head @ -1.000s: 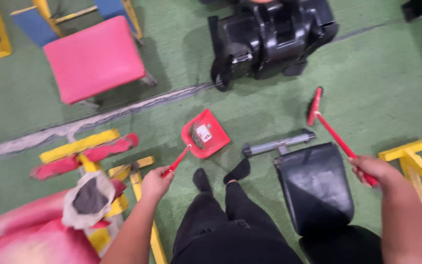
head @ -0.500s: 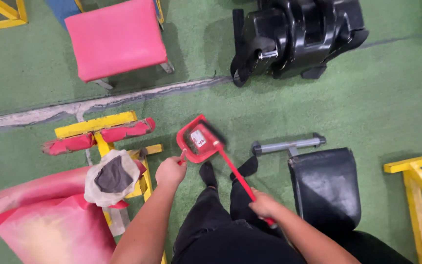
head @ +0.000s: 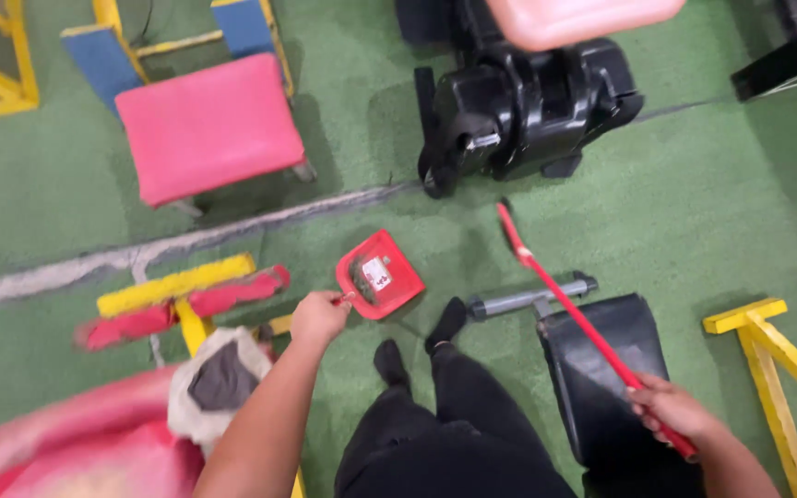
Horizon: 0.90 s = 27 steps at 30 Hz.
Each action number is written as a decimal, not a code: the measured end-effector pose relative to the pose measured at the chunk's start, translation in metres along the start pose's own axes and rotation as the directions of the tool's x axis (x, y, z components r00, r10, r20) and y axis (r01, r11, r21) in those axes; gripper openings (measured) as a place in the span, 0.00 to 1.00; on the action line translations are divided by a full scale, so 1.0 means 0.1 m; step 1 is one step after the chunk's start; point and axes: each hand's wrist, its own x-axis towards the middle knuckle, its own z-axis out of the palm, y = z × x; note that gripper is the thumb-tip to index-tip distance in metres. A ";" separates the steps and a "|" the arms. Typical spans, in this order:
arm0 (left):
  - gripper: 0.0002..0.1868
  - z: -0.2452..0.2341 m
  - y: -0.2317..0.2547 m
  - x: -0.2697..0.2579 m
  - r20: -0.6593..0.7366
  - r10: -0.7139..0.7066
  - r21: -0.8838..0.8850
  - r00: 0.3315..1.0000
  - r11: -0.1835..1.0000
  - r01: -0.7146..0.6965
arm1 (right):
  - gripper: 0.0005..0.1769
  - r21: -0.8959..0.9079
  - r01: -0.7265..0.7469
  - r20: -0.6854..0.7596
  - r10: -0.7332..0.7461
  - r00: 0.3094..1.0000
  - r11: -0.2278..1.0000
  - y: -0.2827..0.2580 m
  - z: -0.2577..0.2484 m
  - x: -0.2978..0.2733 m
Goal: Sweeping the gym floor using a broom and a dustpan.
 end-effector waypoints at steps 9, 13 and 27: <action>0.17 0.24 0.82 0.71 -0.112 0.078 0.070 0.991 0.995 -0.071 | 0.18 0.136 -0.087 -0.193 0.112 0.975 0.987 -0.29 -1.54 0.94; 0.18 0.19 1.20 0.87 -0.117 0.003 0.056 0.993 0.998 0.003 | 0.23 0.136 -0.169 -0.222 0.196 0.955 0.976 -0.79 -2.04 1.34; 0.15 0.19 1.78 0.93 -0.101 -0.121 0.116 0.987 0.984 0.133 | 0.28 -0.587 0.323 0.156 -0.288 0.945 0.743 -0.97 1.30 2.79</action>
